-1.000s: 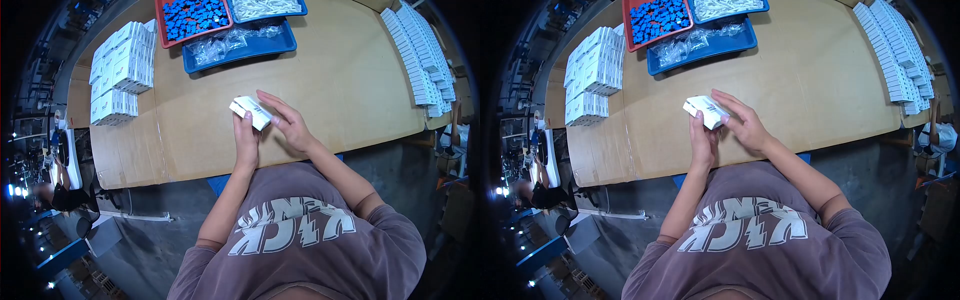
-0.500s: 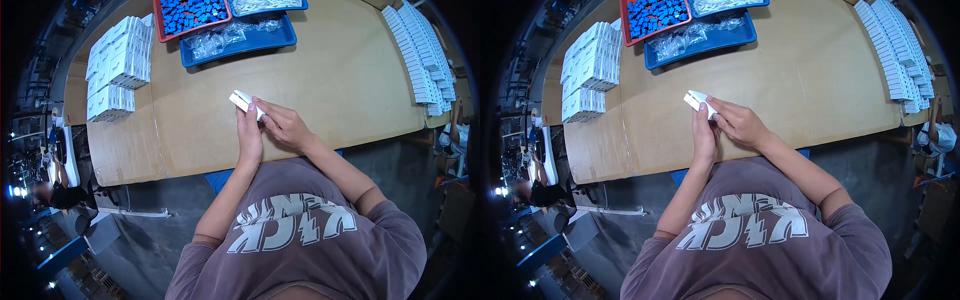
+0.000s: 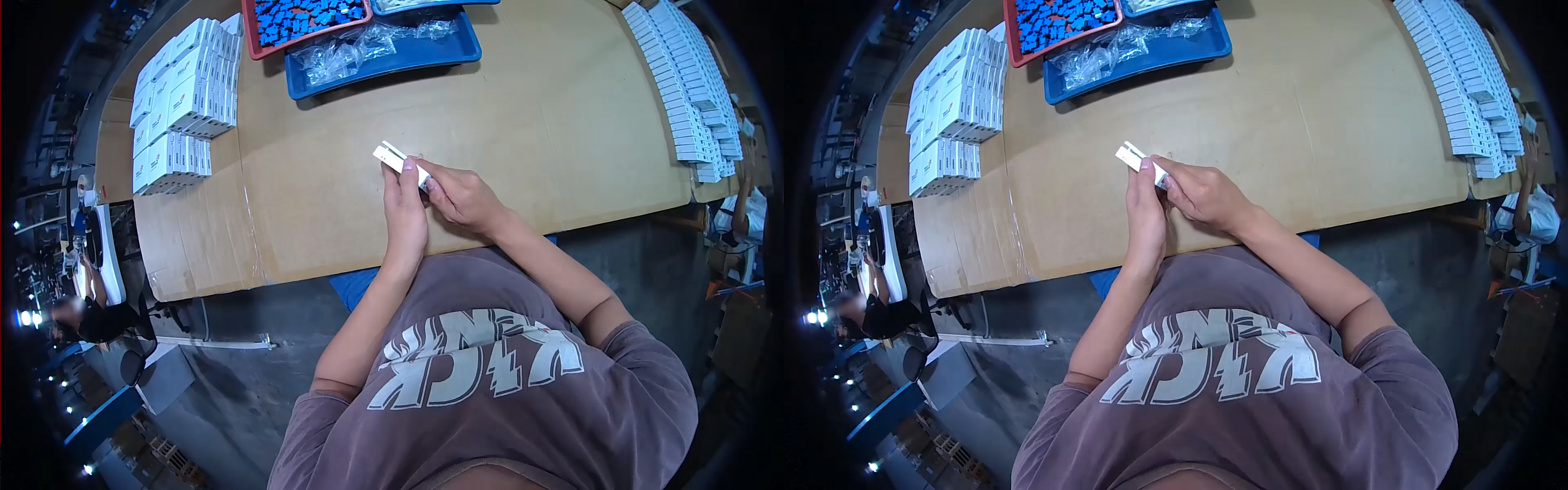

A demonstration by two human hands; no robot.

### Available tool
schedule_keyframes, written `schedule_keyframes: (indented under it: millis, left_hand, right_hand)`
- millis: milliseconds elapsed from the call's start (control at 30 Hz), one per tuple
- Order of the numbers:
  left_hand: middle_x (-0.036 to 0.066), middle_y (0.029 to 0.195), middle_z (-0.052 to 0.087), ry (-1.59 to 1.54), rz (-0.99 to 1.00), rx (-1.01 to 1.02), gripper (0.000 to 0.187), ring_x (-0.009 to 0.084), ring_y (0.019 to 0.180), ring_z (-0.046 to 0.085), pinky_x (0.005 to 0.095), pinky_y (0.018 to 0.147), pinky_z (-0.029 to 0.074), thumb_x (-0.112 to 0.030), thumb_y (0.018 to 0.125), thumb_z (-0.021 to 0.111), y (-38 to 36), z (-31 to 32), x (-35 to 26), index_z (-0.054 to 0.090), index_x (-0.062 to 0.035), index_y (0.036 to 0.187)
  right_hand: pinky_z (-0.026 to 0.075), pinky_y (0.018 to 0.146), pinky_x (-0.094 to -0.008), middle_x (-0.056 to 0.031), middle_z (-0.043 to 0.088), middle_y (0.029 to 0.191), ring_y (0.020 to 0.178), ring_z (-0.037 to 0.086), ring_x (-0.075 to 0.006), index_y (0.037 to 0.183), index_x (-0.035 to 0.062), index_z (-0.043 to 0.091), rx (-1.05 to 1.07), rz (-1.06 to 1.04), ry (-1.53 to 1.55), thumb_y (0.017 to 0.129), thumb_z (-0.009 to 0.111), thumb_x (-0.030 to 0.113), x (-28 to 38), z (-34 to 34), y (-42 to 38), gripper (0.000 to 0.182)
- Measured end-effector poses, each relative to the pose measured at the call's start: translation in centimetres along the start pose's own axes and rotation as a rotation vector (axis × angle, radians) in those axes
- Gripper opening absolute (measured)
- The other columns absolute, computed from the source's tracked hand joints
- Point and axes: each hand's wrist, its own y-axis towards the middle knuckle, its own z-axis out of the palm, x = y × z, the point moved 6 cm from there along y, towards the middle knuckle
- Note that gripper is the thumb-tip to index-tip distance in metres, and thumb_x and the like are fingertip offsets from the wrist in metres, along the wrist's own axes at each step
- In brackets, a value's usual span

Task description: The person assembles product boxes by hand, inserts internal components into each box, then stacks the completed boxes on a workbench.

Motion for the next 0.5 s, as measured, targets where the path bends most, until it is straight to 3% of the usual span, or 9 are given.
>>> schedule_keyframes:
  millis: [167,500]
  left_hand:
    - [0.004,0.107,0.054,-0.026,0.036,-0.014,0.043,0.0101,0.094,0.051,0.0263,0.078,0.046,-0.035,0.112,0.044,-0.16,0.15,0.2,0.043,-0.0036,0.142]
    - [0.004,0.105,0.054,0.005,0.083,-0.055,0.037,0.0099,0.094,0.051,0.0277,0.082,0.045,-0.029,0.112,0.04,-0.56,0.05,-0.18,0.047,-0.0001,0.134]
  right_hand:
    - [0.059,0.069,-0.0429,-0.0226,0.072,0.1,0.077,0.072,-0.0359,0.133,-0.0074,0.06,-0.099,-0.124,-0.111,0.098,0.058,0.007,0.46,0.05,-0.3,0.037]
    - [0.059,0.062,-0.0407,-0.0207,0.073,0.092,0.069,0.072,-0.0329,0.131,-0.0102,0.061,-0.079,-0.154,-0.163,0.094,0.063,0.005,0.34,0.56,-0.69,0.04]
